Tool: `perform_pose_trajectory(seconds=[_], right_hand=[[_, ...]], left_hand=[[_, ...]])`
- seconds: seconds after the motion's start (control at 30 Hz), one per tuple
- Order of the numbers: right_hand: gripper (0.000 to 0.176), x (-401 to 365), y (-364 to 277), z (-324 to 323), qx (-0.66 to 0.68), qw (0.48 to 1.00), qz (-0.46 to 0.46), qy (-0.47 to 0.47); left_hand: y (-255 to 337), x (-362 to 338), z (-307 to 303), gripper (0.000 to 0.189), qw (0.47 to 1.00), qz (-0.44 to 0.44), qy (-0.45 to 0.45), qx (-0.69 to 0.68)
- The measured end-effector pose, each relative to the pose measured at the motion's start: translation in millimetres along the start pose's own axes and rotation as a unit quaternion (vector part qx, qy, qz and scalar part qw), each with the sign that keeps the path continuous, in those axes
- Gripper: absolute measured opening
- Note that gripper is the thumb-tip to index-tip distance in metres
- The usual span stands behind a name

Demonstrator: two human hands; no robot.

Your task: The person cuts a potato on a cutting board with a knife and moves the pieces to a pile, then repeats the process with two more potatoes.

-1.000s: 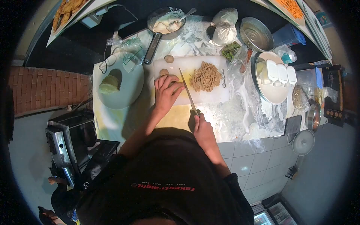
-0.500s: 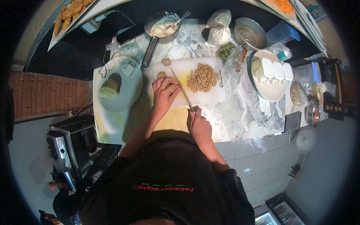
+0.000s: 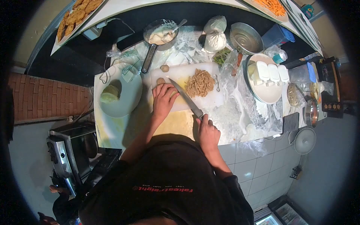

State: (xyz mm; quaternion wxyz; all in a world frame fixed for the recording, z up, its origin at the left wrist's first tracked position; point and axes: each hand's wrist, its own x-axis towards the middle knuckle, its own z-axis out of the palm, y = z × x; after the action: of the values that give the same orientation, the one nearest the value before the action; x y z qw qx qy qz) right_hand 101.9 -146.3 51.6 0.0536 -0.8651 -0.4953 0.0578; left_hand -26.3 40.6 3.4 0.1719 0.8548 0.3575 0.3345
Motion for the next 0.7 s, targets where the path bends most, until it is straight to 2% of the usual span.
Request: perform_pose_trajectory(seconds=[0.23,0.33,0.43,0.6,0.7], right_hand=[[0.031,-2.4,1.3,-9.4,0.017,0.999,0.036,0.019],[0.031,-3.5,2.4,-13.1,0.023,0.999,0.044,0.012],[0.031,-5.3,4.9,-13.3,0.027,0.998,0.049,0.012],[0.031,-6.4,8.2,-11.4,0.022,0.998,0.051,0.003],[0.031,-7.0,8.9,-11.2,0.026,0.999,0.045,0.005]], left_hand=[[4.3,2.1,-2.5,0.016,0.999,0.03,0.013,0.0],[5.9,2.3,-3.7,0.022,0.999,0.039,0.016,0.01],[12.2,5.3,-8.9,0.028,0.999,0.036,-0.007,-0.005],[37.0,22.4,-20.5,0.037,0.992,0.092,-0.082,0.007],[37.1,24.7,-11.0,0.04,0.989,0.12,-0.085,0.027]])
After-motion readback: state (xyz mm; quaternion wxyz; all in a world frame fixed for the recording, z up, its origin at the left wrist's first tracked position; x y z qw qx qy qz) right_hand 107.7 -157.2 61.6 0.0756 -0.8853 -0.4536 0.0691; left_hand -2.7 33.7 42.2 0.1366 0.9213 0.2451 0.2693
